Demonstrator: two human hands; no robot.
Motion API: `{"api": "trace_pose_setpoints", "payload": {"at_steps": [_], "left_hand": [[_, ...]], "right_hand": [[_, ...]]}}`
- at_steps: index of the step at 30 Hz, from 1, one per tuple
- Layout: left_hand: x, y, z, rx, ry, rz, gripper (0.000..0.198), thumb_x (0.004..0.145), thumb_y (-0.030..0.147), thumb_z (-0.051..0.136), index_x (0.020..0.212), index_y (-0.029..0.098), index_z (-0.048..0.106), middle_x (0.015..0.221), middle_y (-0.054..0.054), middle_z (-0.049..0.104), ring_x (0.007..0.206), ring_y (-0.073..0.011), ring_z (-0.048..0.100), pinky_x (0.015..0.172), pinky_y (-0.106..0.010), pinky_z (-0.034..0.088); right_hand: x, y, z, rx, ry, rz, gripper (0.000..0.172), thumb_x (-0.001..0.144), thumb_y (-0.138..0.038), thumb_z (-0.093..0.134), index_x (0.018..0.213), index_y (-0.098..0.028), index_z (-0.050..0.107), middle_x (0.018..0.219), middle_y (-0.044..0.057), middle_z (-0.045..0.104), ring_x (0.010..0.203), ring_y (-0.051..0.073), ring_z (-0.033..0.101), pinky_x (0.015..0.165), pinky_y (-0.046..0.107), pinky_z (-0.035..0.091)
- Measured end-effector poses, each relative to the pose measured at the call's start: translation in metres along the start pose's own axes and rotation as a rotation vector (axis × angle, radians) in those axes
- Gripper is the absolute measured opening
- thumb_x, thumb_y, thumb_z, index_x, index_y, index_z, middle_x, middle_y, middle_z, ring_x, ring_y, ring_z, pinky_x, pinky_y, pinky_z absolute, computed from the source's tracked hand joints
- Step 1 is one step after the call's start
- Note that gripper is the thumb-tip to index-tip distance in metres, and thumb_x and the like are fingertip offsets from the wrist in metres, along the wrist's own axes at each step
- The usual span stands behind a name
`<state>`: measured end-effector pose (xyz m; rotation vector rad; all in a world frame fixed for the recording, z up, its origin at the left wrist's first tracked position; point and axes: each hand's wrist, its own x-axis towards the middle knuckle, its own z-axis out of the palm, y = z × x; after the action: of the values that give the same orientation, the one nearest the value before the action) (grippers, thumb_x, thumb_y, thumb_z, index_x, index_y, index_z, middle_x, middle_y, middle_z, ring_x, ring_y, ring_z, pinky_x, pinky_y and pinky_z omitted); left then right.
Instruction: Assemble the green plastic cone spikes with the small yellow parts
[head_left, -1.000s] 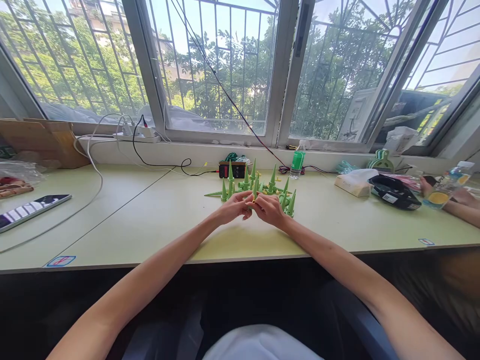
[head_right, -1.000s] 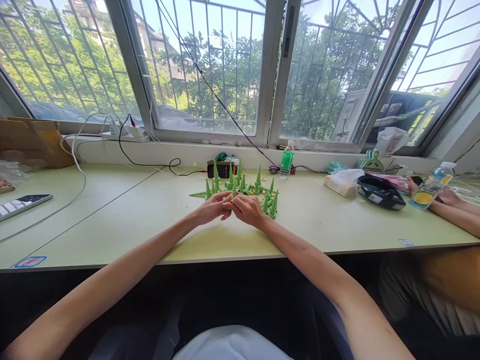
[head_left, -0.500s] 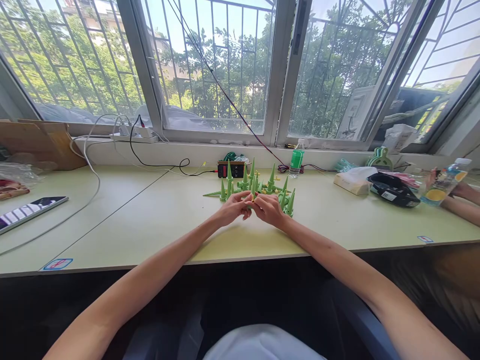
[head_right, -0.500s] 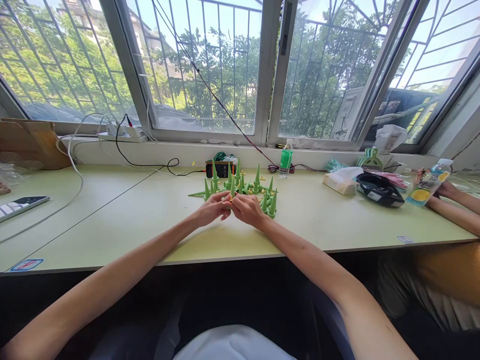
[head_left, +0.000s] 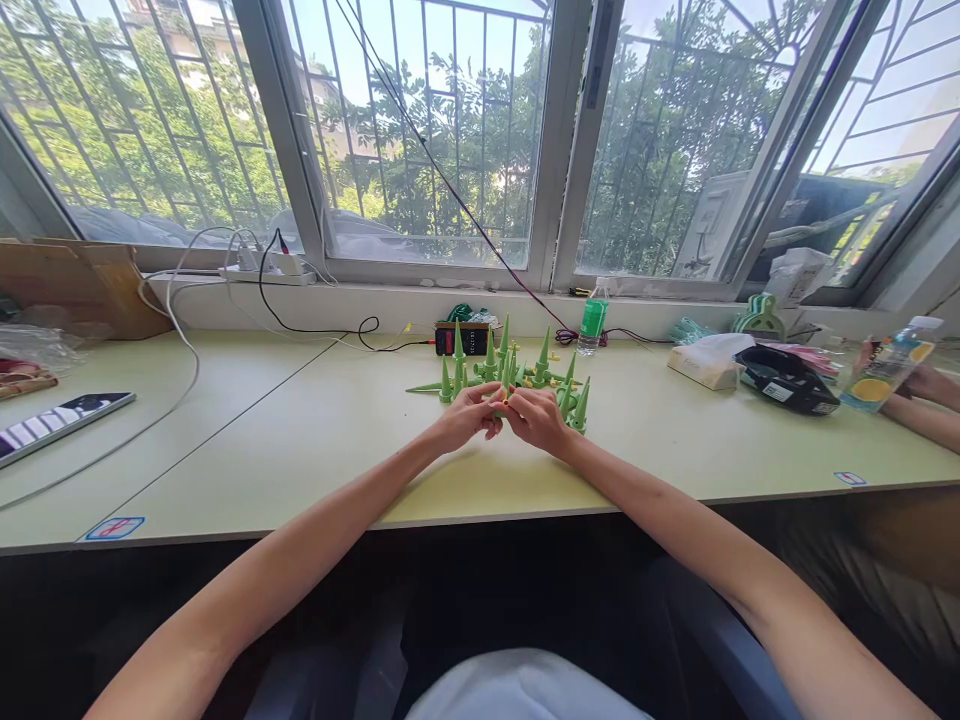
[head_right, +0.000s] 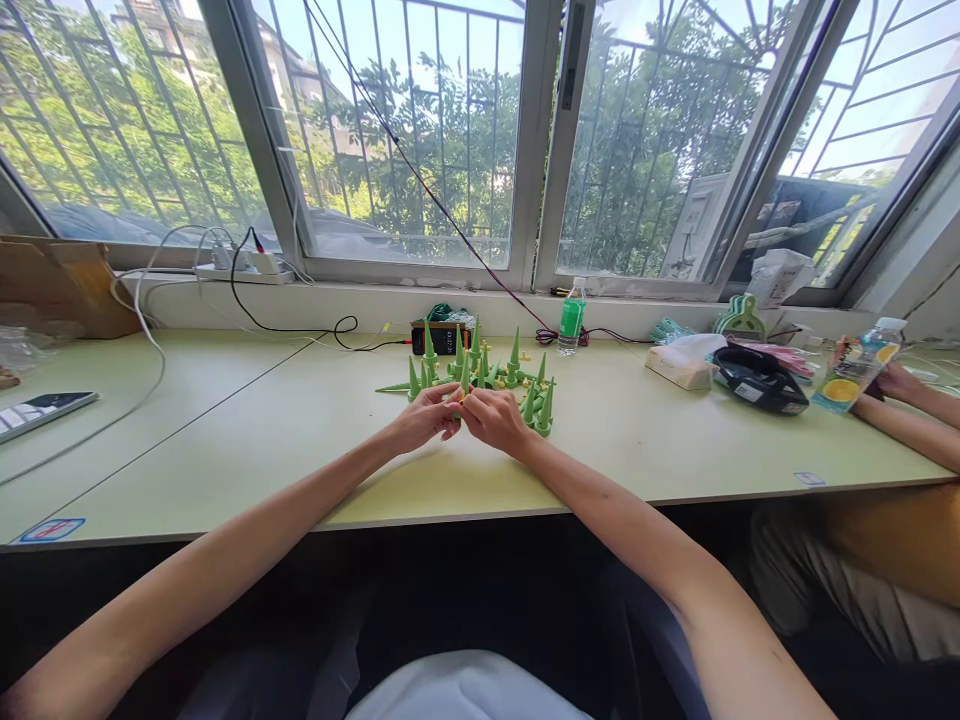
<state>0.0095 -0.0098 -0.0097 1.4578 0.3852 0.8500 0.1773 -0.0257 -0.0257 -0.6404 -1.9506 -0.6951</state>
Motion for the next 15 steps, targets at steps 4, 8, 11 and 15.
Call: {"api": "trace_pose_setpoints", "payload": {"at_steps": [4,8,11,15], "left_hand": [[0.0,0.0005,0.0007,-0.007,0.01,-0.01,0.033,0.075,0.038,0.074,0.075,0.015,0.05,0.055,0.005,0.048,0.044,-0.0082,0.052,0.04,-0.019,0.039],[0.0,0.0014,0.0017,-0.008,0.025,-0.021,0.034,0.074,0.039,0.075,0.077,0.015,0.051,0.057,0.005,0.05,0.043,-0.0079,0.051,0.04,-0.019,0.038],[-0.0002,0.0018,0.002,-0.013,0.024,-0.021,0.035,0.074,0.039,0.075,0.077,0.015,0.05,0.057,0.005,0.049,0.043,-0.0075,0.051,0.04,-0.019,0.038],[-0.0005,0.0024,0.0021,0.0,0.001,-0.009,0.035,0.077,0.042,0.072,0.078,0.015,0.051,0.058,0.004,0.05,0.044,-0.0078,0.052,0.04,-0.019,0.039]], "right_hand": [[-0.0008,0.0003,0.0006,-0.003,-0.009,0.011,0.04,0.097,-0.031,0.046,0.059,-0.02,0.04,0.053,-0.002,0.044,0.048,0.01,0.038,0.052,0.024,0.032],[-0.0012,0.0007,0.0007,-0.008,-0.029,0.022,0.041,0.098,-0.032,0.044,0.059,-0.02,0.039,0.053,-0.002,0.043,0.048,0.01,0.038,0.052,0.024,0.031],[-0.0005,0.0004,0.0003,-0.007,-0.006,0.013,0.041,0.098,-0.031,0.044,0.059,-0.02,0.04,0.053,-0.002,0.044,0.048,0.01,0.038,0.051,0.024,0.031],[0.0008,-0.0003,-0.0001,-0.009,0.007,0.014,0.041,0.098,-0.032,0.045,0.059,-0.02,0.04,0.053,-0.002,0.044,0.048,0.01,0.037,0.05,0.024,0.03]]}}
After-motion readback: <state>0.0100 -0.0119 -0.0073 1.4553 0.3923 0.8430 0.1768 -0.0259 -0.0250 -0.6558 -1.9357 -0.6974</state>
